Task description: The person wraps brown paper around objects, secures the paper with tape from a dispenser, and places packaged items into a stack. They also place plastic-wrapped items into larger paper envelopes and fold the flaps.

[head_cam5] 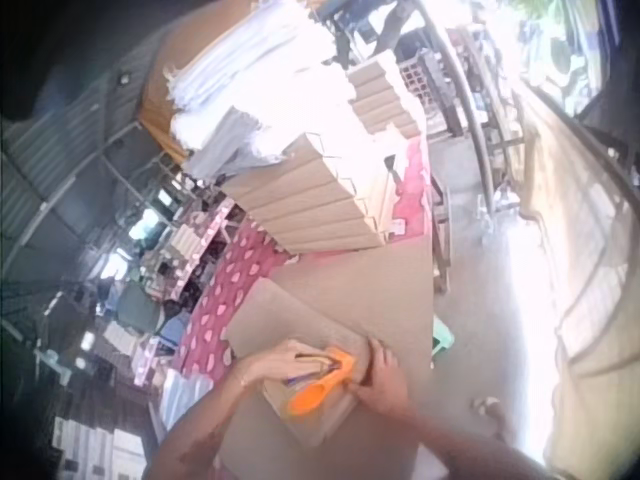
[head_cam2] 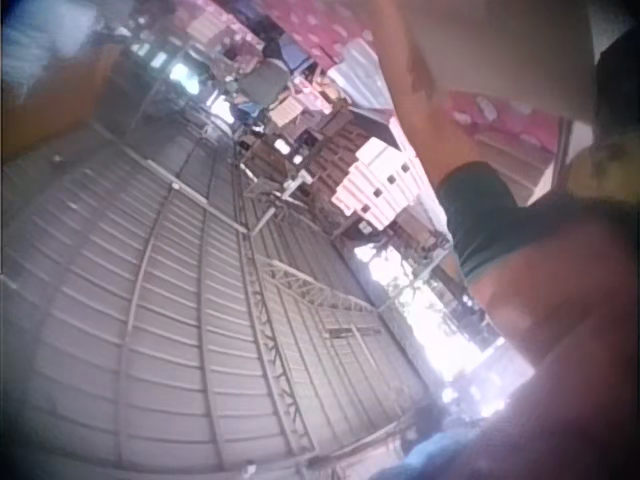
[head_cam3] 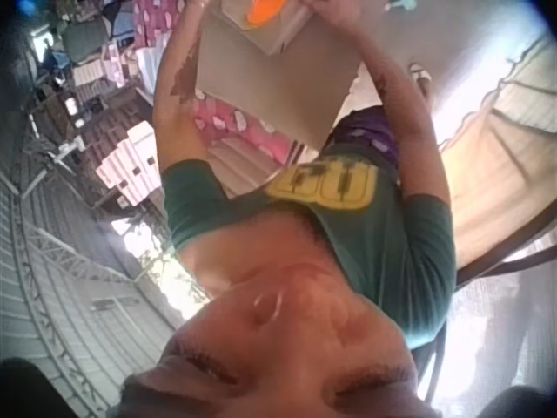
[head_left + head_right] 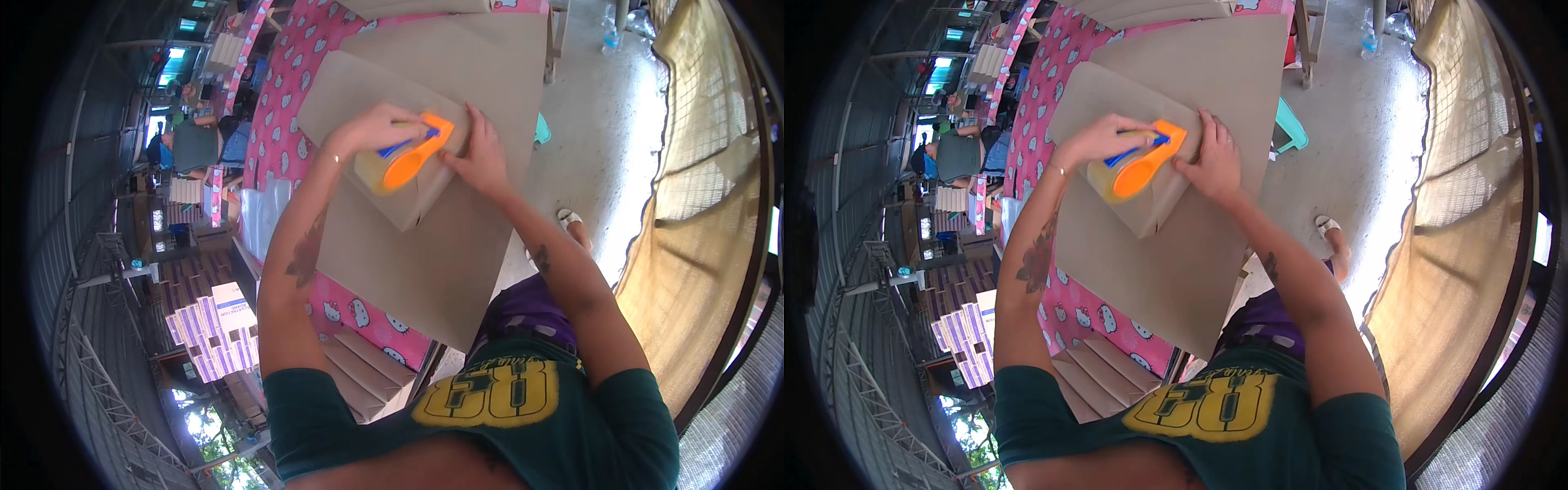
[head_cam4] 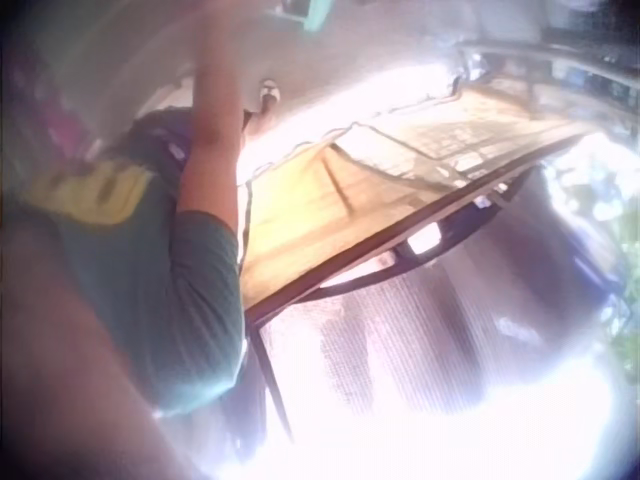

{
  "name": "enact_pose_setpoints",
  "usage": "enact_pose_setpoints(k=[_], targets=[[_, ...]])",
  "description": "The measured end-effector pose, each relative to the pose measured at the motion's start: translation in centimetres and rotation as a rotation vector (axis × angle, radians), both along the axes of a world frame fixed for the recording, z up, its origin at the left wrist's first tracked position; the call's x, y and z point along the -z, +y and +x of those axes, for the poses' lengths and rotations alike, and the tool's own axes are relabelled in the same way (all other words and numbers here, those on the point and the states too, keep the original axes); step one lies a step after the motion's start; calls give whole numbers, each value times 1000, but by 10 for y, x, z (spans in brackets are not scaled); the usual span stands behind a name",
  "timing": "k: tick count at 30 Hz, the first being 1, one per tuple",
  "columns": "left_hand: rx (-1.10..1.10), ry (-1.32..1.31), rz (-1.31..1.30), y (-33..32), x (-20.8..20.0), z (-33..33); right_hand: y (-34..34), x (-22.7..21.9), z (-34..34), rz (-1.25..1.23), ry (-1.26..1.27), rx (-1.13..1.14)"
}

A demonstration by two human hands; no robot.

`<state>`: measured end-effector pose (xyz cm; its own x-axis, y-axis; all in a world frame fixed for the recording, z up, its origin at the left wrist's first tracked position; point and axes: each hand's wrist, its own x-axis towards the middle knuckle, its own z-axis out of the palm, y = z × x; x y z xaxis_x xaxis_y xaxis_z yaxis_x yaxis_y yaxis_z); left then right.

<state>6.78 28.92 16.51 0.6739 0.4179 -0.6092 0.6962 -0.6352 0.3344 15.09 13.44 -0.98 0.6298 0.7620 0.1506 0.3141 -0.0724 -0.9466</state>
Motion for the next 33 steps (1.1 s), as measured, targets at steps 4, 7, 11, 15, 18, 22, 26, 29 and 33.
enact_pose_setpoints(k=[4, 7, 11, 15, 18, 22, 26, 29, 33], targets=[[-119, 118, -148, -19, -9, -73, 0, -2, 0, -50, -39, -23], [-62, 198, 10, -48, -14, -148, -1, -3, -5, -55, -85, -41], [-94, 388, 169, -77, -13, -137, 5, 4, 5, -44, -98, -40], [-646, 458, -390, -19, 21, -168, -2, 1, 13, -14, -86, -130], [340, 878, 48, -39, 63, -337, -11, -16, -17, -23, -66, -292], [-459, 353, 650, -97, 58, -281, -1, 3, 19, -54, -162, -169], [-801, 180, 781, -168, 101, -299, -6, -11, 10, -67, -157, -236], [-864, 486, 1068, -183, 141, -233, -5, -4, 19, -73, -204, -218], [-1278, -1025, 447, -181, 178, -165, -5, -9, 9, -83, -189, -251]])
